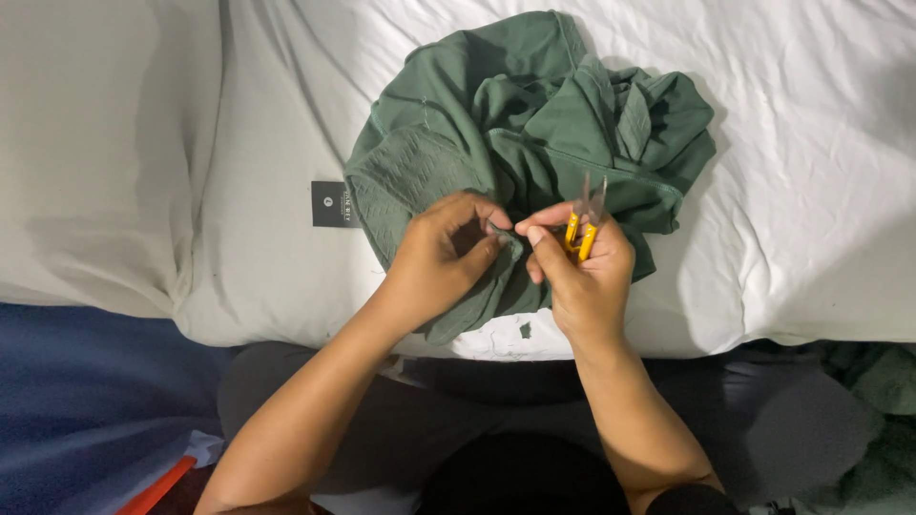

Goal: Trimming loose threads from a green garment using small scissors

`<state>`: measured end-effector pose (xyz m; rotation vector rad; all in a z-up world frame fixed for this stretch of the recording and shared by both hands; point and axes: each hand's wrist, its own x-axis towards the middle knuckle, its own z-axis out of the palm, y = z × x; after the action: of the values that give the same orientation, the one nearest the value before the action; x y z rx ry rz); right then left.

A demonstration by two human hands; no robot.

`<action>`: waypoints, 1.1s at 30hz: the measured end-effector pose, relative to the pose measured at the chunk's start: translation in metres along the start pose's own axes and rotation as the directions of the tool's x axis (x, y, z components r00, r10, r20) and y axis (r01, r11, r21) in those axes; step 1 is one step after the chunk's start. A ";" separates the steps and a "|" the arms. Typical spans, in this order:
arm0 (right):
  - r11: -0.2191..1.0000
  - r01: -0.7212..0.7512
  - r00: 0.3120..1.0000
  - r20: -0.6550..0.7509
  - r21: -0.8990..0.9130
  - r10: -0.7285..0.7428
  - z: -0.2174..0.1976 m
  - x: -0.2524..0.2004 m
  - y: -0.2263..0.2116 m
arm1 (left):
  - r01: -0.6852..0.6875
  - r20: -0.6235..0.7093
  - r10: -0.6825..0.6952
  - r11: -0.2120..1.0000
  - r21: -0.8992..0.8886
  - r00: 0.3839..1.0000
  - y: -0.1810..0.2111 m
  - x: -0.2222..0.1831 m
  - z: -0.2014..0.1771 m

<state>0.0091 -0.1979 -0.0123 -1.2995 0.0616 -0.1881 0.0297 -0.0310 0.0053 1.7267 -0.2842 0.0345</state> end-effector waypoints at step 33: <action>0.991 0.060 0.998 -0.014 -0.116 -0.062 0.010 0.009 -0.015 | -0.183 -0.180 0.192 0.981 0.067 0.965 0.002 -0.005 0.015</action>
<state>0.0181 -0.1936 0.0056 -1.4158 0.0482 -0.2513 0.0222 -0.0448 0.0041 1.7268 -0.3097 0.3422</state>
